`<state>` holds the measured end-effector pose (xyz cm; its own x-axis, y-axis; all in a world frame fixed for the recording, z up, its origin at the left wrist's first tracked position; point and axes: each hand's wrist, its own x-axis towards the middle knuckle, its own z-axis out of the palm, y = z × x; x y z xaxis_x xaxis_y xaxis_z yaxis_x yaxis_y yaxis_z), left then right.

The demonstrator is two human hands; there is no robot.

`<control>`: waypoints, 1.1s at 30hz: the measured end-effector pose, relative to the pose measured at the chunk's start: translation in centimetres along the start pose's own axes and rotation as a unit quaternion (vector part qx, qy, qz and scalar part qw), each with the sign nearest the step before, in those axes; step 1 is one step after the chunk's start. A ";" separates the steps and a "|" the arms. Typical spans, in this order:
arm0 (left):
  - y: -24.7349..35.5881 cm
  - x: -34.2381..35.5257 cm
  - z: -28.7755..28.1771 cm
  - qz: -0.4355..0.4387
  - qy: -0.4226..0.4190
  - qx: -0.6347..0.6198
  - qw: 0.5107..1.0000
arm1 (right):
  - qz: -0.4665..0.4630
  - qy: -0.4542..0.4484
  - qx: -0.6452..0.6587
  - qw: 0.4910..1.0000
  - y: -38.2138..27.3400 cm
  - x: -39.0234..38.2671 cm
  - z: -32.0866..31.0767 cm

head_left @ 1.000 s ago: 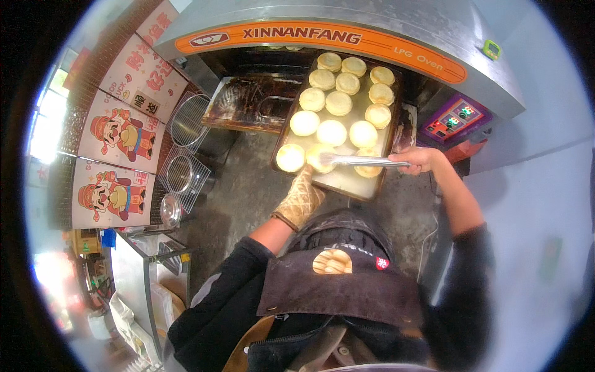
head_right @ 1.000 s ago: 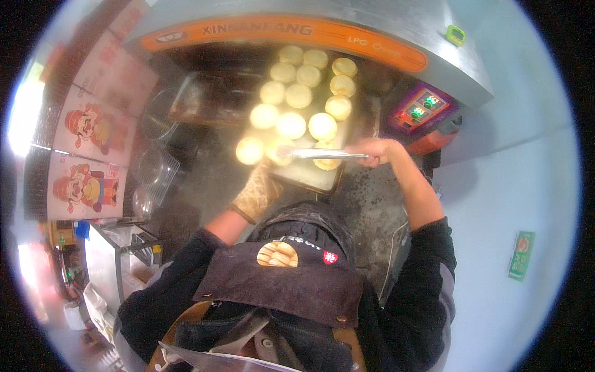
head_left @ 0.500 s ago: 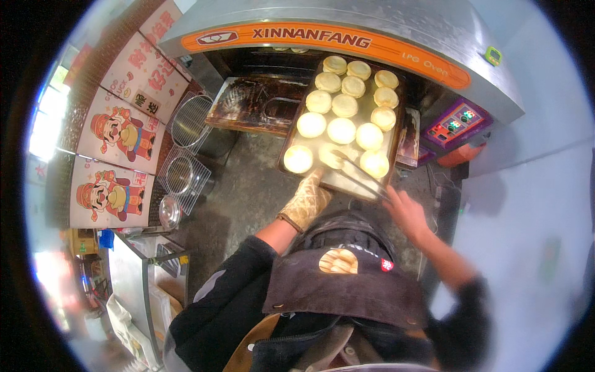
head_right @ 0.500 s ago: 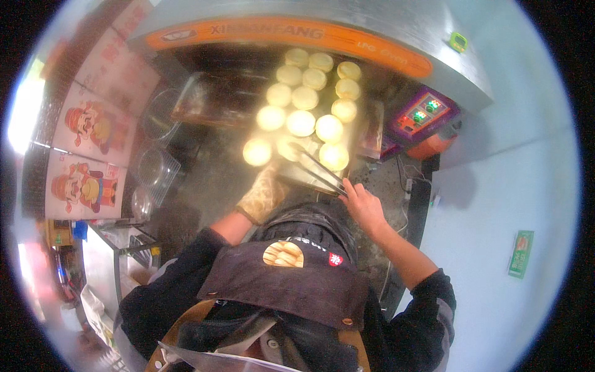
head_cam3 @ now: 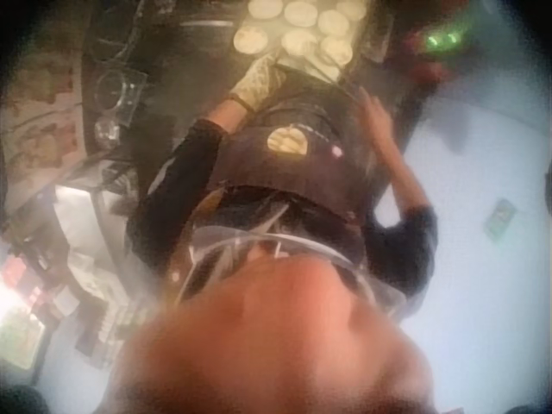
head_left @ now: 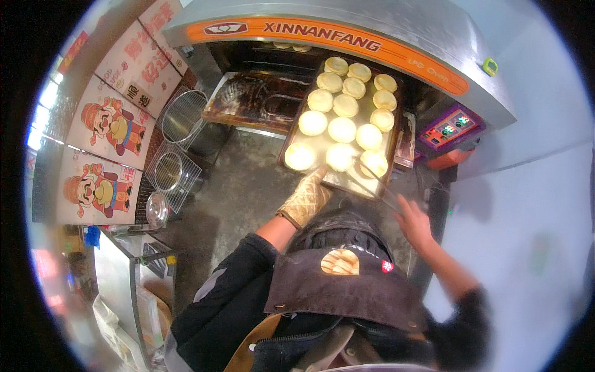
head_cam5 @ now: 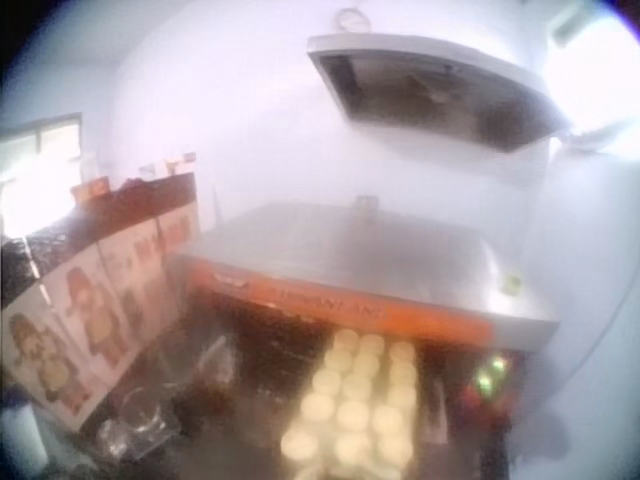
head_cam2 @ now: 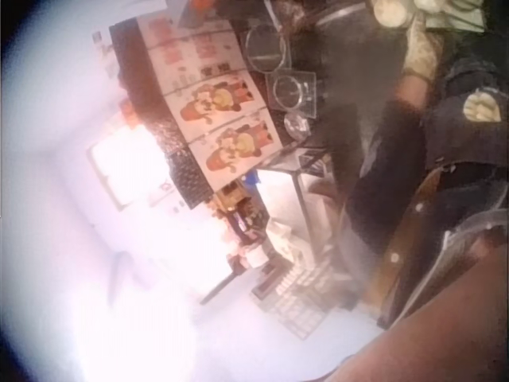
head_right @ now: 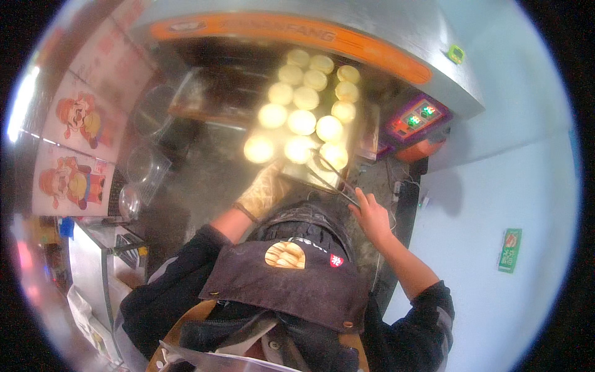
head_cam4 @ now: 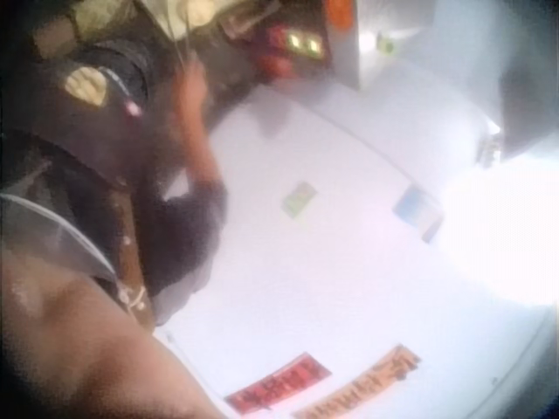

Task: The person removes a tray of baked buns from an oven, places them in a container, and wraps some in plastic bags. The person then covers the container with a cloth and returns to the oven.

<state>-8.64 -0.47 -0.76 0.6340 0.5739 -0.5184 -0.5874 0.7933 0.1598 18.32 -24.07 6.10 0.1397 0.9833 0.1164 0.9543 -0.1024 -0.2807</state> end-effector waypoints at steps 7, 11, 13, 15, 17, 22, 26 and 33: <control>0.7 -2.3 -0.6 0.050 0.000 0.243 0.969 | 0.084 -0.029 0.157 0.984 -2.0 0.2 -1.6; 0.7 -3.5 -0.1 0.009 -0.018 0.210 0.978 | 0.292 -0.263 0.488 0.779 -2.2 4.6 -2.5; 1.0 -4.3 0.7 0.060 -0.035 0.354 0.933 | 0.338 -0.326 0.526 0.709 -1.6 8.6 -1.9; 1.2 -5.2 1.7 0.061 -0.035 0.397 0.915 | 0.223 -0.332 0.548 0.734 -1.0 11.4 -0.6; 1.4 -5.8 2.7 0.029 -0.021 0.386 0.922 | 0.088 -0.316 0.540 0.775 -0.1 13.3 0.9; 1.8 -5.9 3.4 -0.003 -0.001 0.401 0.916 | -0.197 -0.249 0.484 0.815 2.2 16.2 4.3; 2.0 -4.2 2.7 0.122 -0.087 0.597 0.788 | -0.187 -0.279 0.522 0.784 2.0 18.1 6.4; 1.4 -2.9 2.8 -0.011 -0.014 0.340 0.940 | -0.117 -0.084 0.313 0.939 -0.9 17.0 5.2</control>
<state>-9.86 -0.45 3.29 0.6613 0.5528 -0.5070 -0.1222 0.7462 0.6544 18.40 -6.51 3.34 -0.1475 0.9831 0.1081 0.6046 0.1761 -0.7768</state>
